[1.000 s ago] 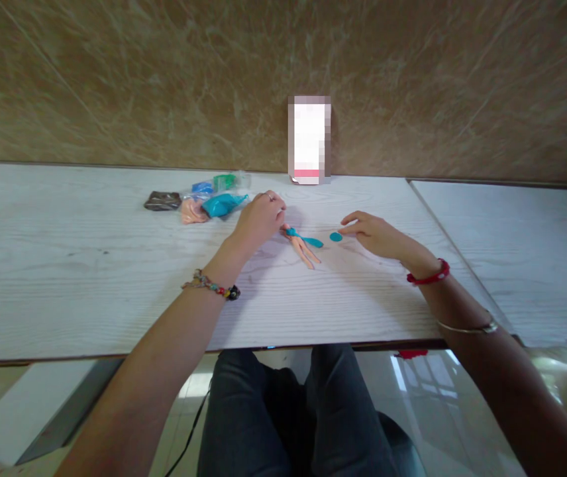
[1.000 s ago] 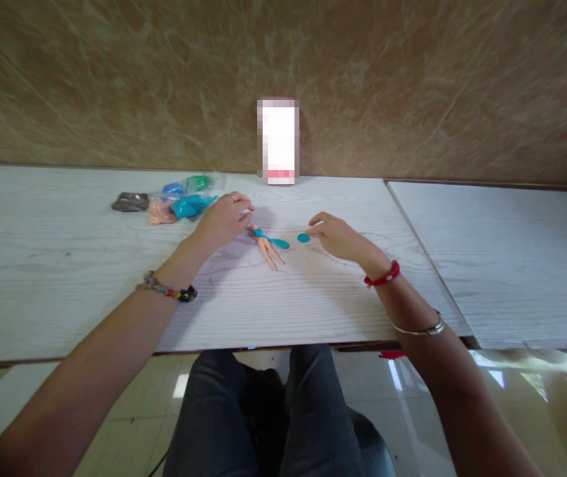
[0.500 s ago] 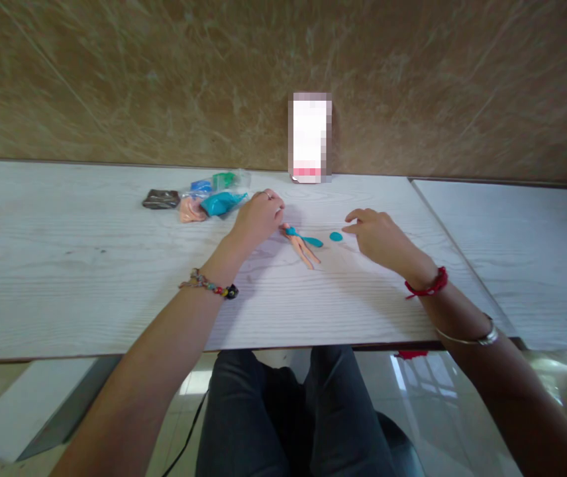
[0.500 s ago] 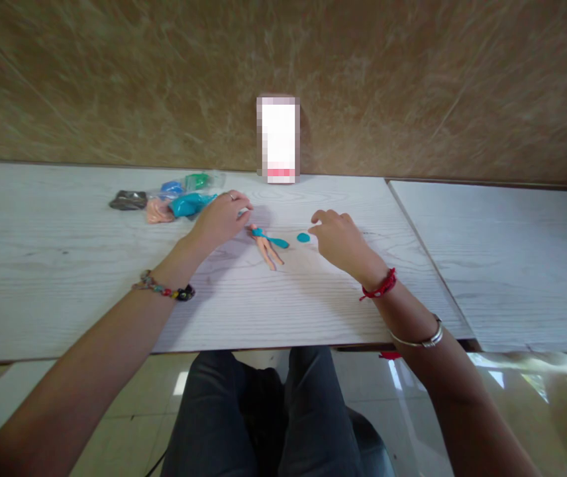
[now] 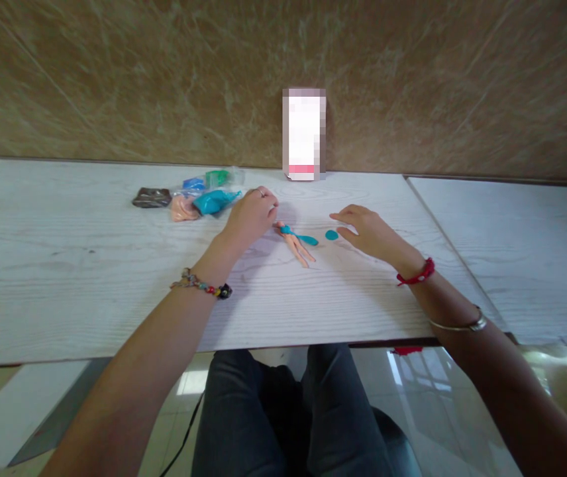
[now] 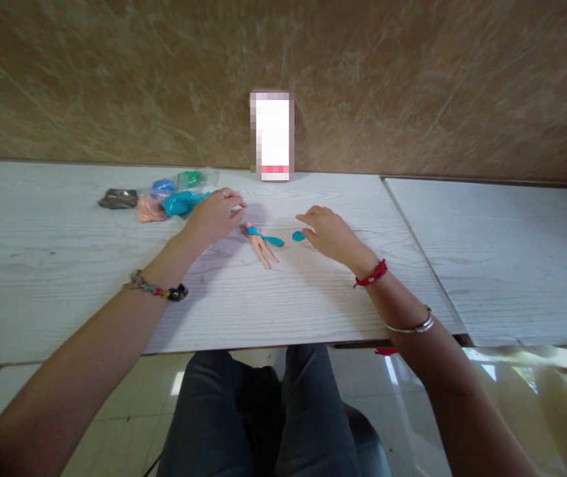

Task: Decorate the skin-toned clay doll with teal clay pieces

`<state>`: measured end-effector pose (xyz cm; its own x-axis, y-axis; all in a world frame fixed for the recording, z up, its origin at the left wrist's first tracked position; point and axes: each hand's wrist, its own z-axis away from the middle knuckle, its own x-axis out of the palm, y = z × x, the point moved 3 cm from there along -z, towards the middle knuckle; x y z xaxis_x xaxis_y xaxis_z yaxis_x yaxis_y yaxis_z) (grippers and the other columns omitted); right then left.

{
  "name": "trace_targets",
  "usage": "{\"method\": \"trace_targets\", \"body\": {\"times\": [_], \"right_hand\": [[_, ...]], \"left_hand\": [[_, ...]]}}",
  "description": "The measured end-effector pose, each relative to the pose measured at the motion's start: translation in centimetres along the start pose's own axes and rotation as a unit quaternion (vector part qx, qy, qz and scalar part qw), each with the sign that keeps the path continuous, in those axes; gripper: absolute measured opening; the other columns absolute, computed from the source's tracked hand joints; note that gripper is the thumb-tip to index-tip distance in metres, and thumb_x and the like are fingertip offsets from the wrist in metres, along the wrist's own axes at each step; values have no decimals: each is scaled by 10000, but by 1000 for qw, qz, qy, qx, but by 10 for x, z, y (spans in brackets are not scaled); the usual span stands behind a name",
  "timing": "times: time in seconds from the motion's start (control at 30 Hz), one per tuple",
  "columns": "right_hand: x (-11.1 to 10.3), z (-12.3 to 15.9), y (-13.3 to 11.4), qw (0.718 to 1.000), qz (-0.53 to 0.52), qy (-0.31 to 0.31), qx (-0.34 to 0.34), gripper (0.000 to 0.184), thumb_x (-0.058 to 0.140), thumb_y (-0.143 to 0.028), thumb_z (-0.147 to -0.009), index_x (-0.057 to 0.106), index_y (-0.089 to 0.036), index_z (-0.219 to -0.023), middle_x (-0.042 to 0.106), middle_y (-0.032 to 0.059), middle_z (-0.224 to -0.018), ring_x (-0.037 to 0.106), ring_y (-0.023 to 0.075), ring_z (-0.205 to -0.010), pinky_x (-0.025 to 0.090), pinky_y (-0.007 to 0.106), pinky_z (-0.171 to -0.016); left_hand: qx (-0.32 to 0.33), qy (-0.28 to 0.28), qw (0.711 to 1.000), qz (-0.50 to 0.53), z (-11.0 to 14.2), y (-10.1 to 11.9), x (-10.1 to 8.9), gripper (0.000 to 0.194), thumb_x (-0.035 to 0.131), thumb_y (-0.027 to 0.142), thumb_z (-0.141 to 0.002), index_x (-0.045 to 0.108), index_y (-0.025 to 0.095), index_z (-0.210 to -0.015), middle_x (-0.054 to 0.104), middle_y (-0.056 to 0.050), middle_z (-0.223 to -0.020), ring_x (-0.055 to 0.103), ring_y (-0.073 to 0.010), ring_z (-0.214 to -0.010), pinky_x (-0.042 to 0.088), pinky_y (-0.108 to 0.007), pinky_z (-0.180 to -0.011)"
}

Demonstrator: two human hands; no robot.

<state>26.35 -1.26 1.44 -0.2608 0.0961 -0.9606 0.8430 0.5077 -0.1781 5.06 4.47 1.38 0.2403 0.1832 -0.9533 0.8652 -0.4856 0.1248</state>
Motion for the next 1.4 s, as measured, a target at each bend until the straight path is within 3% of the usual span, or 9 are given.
{"method": "trace_targets", "body": {"times": [0.1, 0.3, 0.5, 0.63, 0.8, 0.9, 1.03, 1.23, 1.4], "right_hand": [[7, -3, -1, 1000, -16, -14, -23, 276, 532, -221, -832, 657, -123, -1057, 621, 135, -1043, 570, 223, -946, 450, 339, -833], [6, -7, -9, 999, -1, -33, -20, 164, 538, -140, -817, 700, -122, -840, 660, 109, -889, 588, 200, -867, 448, 310, -801], [-2, 9, -20, 989, 91, -90, -78, 230, 468, -188, -868, 664, -137, -979, 630, 117, -1103, 555, 232, -1005, 434, 344, -801], [-4, 13, -26, 983, 122, -114, -70, 299, 394, -196, -899, 611, -119, -1089, 593, 139, -1186, 553, 244, -1041, 432, 362, -800], [-4, 6, -21, 993, 99, -55, -25, 337, 370, -191, -909, 565, -116, -1173, 615, 146, -1149, 558, 227, -1035, 434, 352, -816], [1, 11, -23, 987, 124, -78, -60, 337, 396, -190, -896, 559, -119, -1183, 555, 148, -1245, 520, 242, -1100, 428, 363, -839], [2, 14, -25, 983, 143, -90, -74, 335, 387, -163, -892, 579, -140, -1165, 573, 136, -1223, 536, 247, -1078, 425, 384, -845], [-6, 3, -16, 998, 51, -12, -18, 297, 449, -149, -868, 630, -137, -1103, 639, 121, -1093, 562, 219, -1004, 442, 350, -832], [1, 1, -9, 998, 28, -62, -15, 228, 490, -125, -840, 682, -131, -964, 659, 117, -961, 590, 209, -910, 449, 324, -798]], "left_hand": [[-1, -7, 1000, -8, 0, 0, 0, 260, 407, 151, -850, 642, 105, -953, 587, -111, -1050, 535, -202, -1002, 430, -307, -862], [2, -1, 1000, -17, 0, 0, 0, 256, 411, 150, -849, 644, 104, -946, 598, -109, -1048, 542, -208, -990, 432, -302, -845], [7, 7, 1000, -14, 0, -1, 0, 253, 414, 153, -849, 641, 105, -950, 605, -107, -1039, 550, -204, -974, 436, -299, -831], [10, 4, 1000, -16, 0, 0, 1, 259, 410, 151, -851, 642, 102, -956, 609, -105, -1034, 557, -199, -966, 435, -294, -834], [3, 4, 1000, -16, 0, 0, 0, 263, 413, 150, -847, 647, 106, -959, 610, -101, -1041, 559, -198, -967, 435, -289, -833], [1, 0, 1000, -20, 0, 0, 0, 265, 408, 154, -849, 646, 115, -957, 610, -98, -1043, 558, -196, -969, 438, -291, -829], [9, -9, 1000, -22, 0, -1, 2, 258, 413, 161, -851, 643, 114, -959, 614, -99, -1034, 559, -192, -968, 436, -288, -833], [7, -2, 1000, -28, 0, -1, 0, 267, 415, 156, -849, 645, 105, -973, 620, -105, -1030, 567, -204, -973, 440, -296, -836], [6, -8, 1000, -27, -1, 0, -1, 262, 413, 164, -853, 650, 113, -950, 622, -99, -1029, 573, -200, -964, 446, -291, -819]]}}
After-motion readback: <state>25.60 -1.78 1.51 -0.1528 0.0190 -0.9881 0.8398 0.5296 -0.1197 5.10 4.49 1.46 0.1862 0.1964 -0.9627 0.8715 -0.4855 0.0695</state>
